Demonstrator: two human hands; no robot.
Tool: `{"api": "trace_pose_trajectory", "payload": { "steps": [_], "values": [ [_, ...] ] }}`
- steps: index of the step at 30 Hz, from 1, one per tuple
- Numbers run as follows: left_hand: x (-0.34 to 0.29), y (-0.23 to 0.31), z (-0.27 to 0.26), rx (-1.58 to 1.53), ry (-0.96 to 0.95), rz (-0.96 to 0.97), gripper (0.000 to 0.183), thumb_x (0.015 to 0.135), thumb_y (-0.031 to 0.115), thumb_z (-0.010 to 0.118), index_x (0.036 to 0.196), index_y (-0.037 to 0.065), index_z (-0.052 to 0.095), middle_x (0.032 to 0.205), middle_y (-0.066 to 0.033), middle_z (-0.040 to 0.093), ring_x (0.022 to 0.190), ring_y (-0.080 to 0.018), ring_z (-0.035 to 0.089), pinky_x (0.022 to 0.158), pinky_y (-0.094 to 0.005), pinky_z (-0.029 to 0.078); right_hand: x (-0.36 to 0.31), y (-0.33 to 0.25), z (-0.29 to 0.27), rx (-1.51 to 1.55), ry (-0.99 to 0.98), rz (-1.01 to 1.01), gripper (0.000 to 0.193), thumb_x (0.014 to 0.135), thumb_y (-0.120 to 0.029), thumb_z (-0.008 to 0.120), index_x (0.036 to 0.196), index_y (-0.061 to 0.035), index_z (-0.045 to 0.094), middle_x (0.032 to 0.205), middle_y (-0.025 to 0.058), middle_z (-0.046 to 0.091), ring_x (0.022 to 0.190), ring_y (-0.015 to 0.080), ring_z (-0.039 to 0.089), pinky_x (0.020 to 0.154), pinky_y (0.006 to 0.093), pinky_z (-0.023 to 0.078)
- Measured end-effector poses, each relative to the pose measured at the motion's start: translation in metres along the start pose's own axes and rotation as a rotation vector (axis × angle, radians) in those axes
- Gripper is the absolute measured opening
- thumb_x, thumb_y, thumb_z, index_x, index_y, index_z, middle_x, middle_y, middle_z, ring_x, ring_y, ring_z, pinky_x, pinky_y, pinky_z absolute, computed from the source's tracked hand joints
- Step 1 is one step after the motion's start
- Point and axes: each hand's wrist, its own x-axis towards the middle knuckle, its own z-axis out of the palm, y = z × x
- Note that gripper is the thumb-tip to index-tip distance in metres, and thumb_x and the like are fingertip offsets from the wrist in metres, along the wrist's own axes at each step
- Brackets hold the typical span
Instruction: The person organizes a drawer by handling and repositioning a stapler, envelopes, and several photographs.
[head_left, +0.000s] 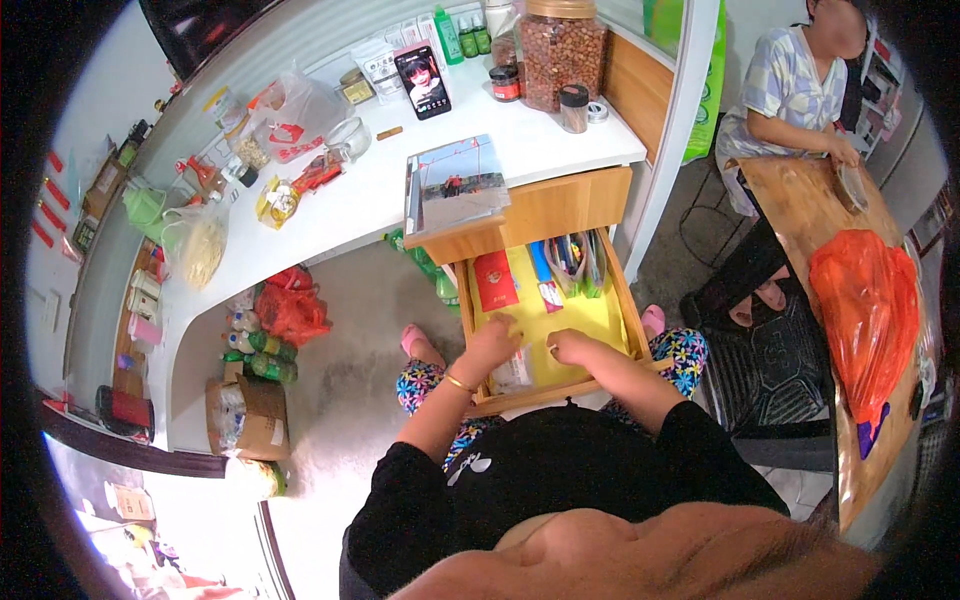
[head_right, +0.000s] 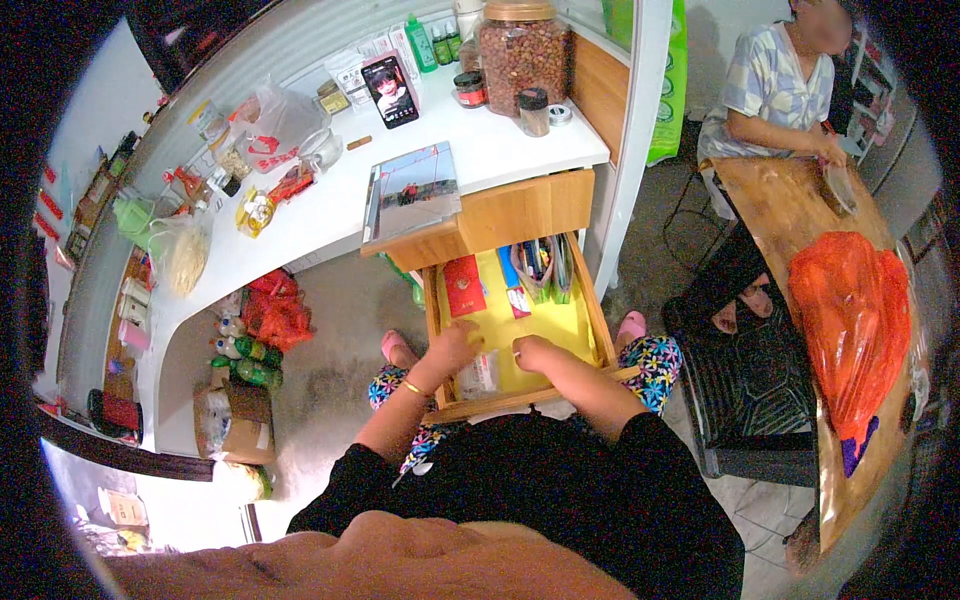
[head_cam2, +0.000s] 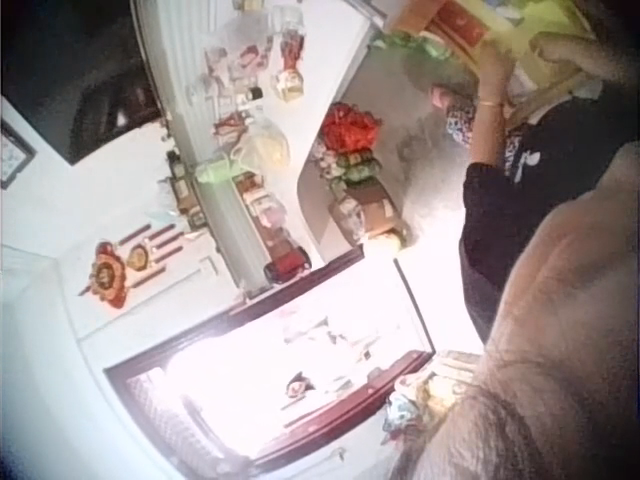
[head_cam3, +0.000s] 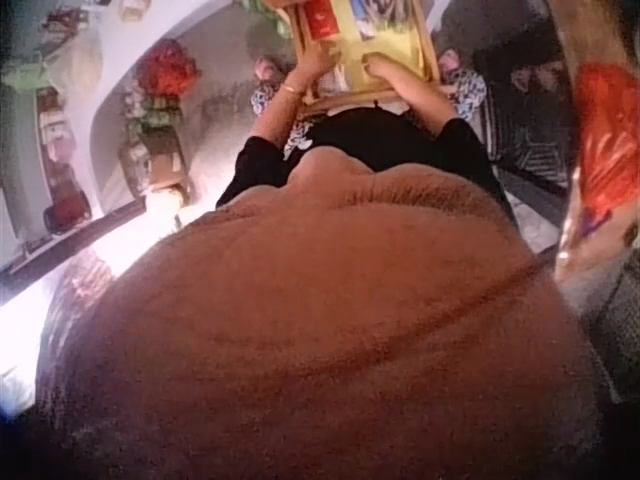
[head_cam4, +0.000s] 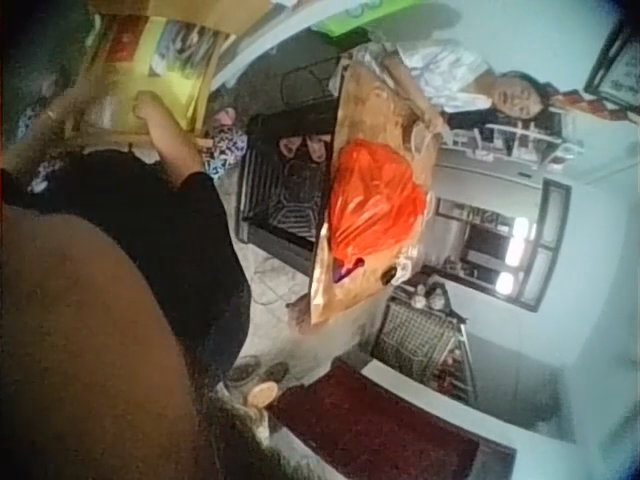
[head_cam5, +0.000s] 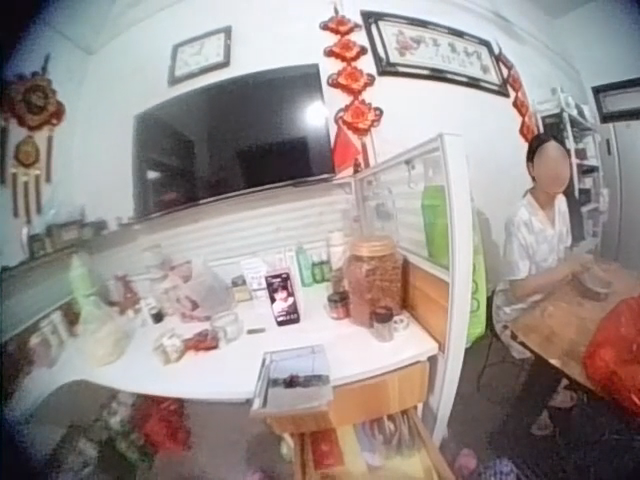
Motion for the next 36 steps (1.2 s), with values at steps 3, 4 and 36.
{"api": "trace_pose_trajectory", "payload": {
  "steps": [3,4,36],
  "values": [
    [-0.003,0.021,-0.052,-0.214,0.411,0.131,0.018,0.078,0.009,0.056,0.095,0.005,0.056,0.094,-0.0158,0.057,0.081,-0.0315,0.057,0.069,-0.0375,0.047,0.005,0.009,0.009,0.027,0.031,-0.001,0.027,0.076,-0.014,0.052,0.101,-0.0081,0.060,0.098,0.0172,0.060,0.094,0.0336,0.056,0.081,0.0399,0.045],
    [-0.007,0.029,-0.071,-0.217,0.582,0.243,0.016,0.077,0.005,0.055,0.094,0.004,0.056,0.091,-0.0147,0.057,0.079,-0.0310,0.056,0.069,-0.0371,0.046,0.006,0.010,0.011,0.064,0.054,-0.010,0.026,0.076,-0.014,0.052,0.100,-0.0083,0.060,0.098,0.0173,0.061,0.093,0.0340,0.056,0.080,0.0400,0.045],
    [0.041,0.054,-0.178,0.541,0.701,0.334,0.024,0.080,0.007,0.051,0.104,0.006,0.056,0.087,-0.0104,0.063,0.081,-0.0272,0.059,0.080,-0.0371,0.043,0.005,0.004,-0.003,0.027,0.050,-0.030,0.026,0.077,-0.015,0.050,0.100,-0.0049,0.059,0.099,0.0185,0.060,0.094,0.0343,0.056,0.080,0.0407,0.044]
  ]
}}
